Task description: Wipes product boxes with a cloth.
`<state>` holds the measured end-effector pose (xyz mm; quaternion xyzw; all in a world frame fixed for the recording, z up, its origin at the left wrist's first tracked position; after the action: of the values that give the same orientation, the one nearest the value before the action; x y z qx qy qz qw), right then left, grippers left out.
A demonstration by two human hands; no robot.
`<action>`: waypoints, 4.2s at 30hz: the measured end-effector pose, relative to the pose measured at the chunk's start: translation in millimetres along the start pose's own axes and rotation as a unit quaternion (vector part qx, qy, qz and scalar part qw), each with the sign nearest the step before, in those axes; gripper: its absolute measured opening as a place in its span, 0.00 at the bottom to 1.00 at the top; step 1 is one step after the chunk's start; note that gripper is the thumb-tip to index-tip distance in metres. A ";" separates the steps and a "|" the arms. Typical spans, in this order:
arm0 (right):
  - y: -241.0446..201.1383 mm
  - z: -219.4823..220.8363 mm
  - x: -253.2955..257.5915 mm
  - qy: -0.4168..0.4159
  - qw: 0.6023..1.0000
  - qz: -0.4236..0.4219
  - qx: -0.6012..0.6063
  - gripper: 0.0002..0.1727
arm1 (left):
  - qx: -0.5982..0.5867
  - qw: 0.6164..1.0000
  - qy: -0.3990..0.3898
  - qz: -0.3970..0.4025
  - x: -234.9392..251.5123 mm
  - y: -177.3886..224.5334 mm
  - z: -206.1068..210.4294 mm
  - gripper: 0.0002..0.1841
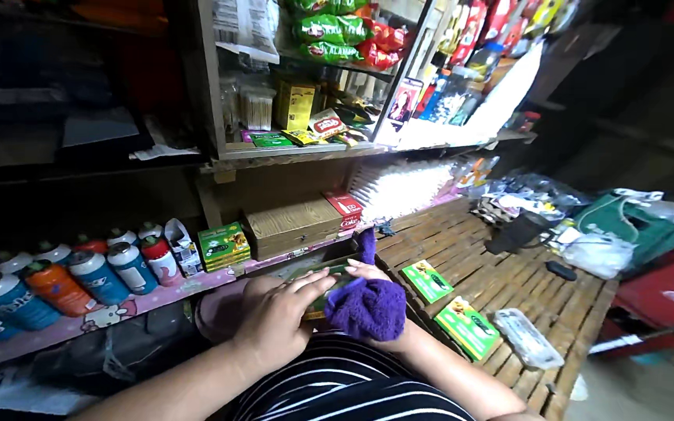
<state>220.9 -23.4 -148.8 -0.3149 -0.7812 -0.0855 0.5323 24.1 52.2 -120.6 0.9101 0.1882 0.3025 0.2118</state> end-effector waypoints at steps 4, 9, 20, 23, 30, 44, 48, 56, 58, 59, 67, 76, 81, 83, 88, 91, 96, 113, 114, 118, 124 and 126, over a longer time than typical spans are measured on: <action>18.6 -3.9 -6.4 0.025 0.998 0.049 -0.043 0.32 | 0.015 1.000 0.017 -0.008 0.1 2.6 -2.7 0.35; 31.2 -6.4 -21.1 0.055 0.978 0.195 -0.041 0.32 | 0.025 0.999 0.030 -0.011 0.4 -1.3 -3.0 0.37; 15.1 3.3 -14.9 0.028 0.985 0.168 -0.030 0.41 | 0.040 0.999 -0.001 -0.037 0.5 -1.8 -4.2 0.28; 8.7 4.4 -10.0 -0.009 0.992 0.124 -0.009 0.41 | 0.057 0.997 -0.027 -0.052 1.3 -0.3 -4.6 0.24; -0.2 6.4 -1.5 -0.052 0.997 0.042 0.026 0.35 | 0.030 0.994 -0.079 -0.066 3.1 -1.9 -4.4 0.36; 43.1 -7.0 -32.1 0.072 0.980 0.187 0.010 0.29 | -0.006 0.999 -0.002 -0.041 0.3 -0.2 -8.1 0.33; 42.5 -3.3 -33.0 0.163 0.919 0.321 0.160 0.28 | -0.065 0.996 0.040 -0.049 0.6 -1.2 -9.3 0.26; 23.9 16.3 -32.2 0.144 0.846 0.338 0.386 0.28 | -0.279 0.954 0.090 -0.056 -2.7 3.0 -16.3 0.22; 22.7 19.8 -30.0 0.118 0.853 0.320 0.395 0.26 | -0.356 0.930 0.093 -0.021 -2.9 4.0 -18.4 0.20; 22.5 20.5 -29.1 0.113 0.855 0.315 0.397 0.25 | -0.391 0.916 0.092 -0.007 -2.7 3.7 -18.8 0.18; 14.1 8.5 -24.8 0.140 0.857 0.295 0.398 0.28 | -0.517 0.851 0.089 -0.027 0.0 -1.5 -21.8 0.19; 7.0 -1.2 -19.5 0.216 0.930 0.217 0.205 0.25 | -0.329 0.927 0.123 -0.134 5.2 -10.9 -16.5 0.56; 7.1 -4.8 -18.3 0.225 0.951 0.167 0.133 0.27 | -0.439 0.846 0.065 -0.297 3.3 6.0 -20.0 0.42; 14.2 -4.0 -20.8 0.221 0.958 0.144 0.115 0.24 | -0.461 0.820 0.062 -0.334 3.7 9.5 -21.4 0.25; 23.7 -2.4 -25.8 0.167 0.981 0.089 0.034 0.24 | -0.590 0.708 0.081 -0.380 1.3 7.7 -20.1 0.13; 26.7 -0.6 -26.1 0.151 0.985 0.072 0.033 0.22 | -0.672 0.660 0.060 -0.331 -0.1 1.5 -19.0 0.18; 26.4 -0.6 -25.3 0.159 0.984 0.081 0.011 0.23 | -0.785 0.588 0.002 -0.195 2.8 -8.6 -20.0 0.14; 11.3 7.1 -20.3 0.146 0.987 0.068 0.023 0.24 | -0.798 0.591 -0.061 -0.102 3.8 1.7 -15.8 0.32; 11.1 8.9 -21.1 0.147 0.986 0.068 0.029 0.25 | -0.799 0.588 -0.066 -0.105 4.0 2.9 -14.8 0.34; 9.6 15.9 -22.8 0.129 0.988 0.080 0.038 0.26 | -0.800 0.588 -0.050 -0.109 4.4 5.4 -14.7 0.35; 18.3 10.2 -21.4 -0.006 0.997 0.082 0.007 0.35 | -0.751 0.640 0.008 -0.160 6.3 1.3 -18.6 0.40; 21.2 9.1 -23.8 -0.028 0.996 0.083 0.001 0.42 | -0.726 0.664 0.006 -0.176 6.4 -0.4 -16.8 0.43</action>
<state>231.8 -11.9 -177.9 -0.3806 -0.7669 -0.0312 0.5157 18.2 60.2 -105.6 0.4155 0.0670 0.3063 0.8538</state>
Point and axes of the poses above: each hand's wrist, its own x-axis towards the middle knuckle, its own z-axis out of the palm, y = z × x, the point moved 3 cm from there along x, towards the middle knuckle, and after that the axes turned 6 degrees about -z, right-handed, at the moved point
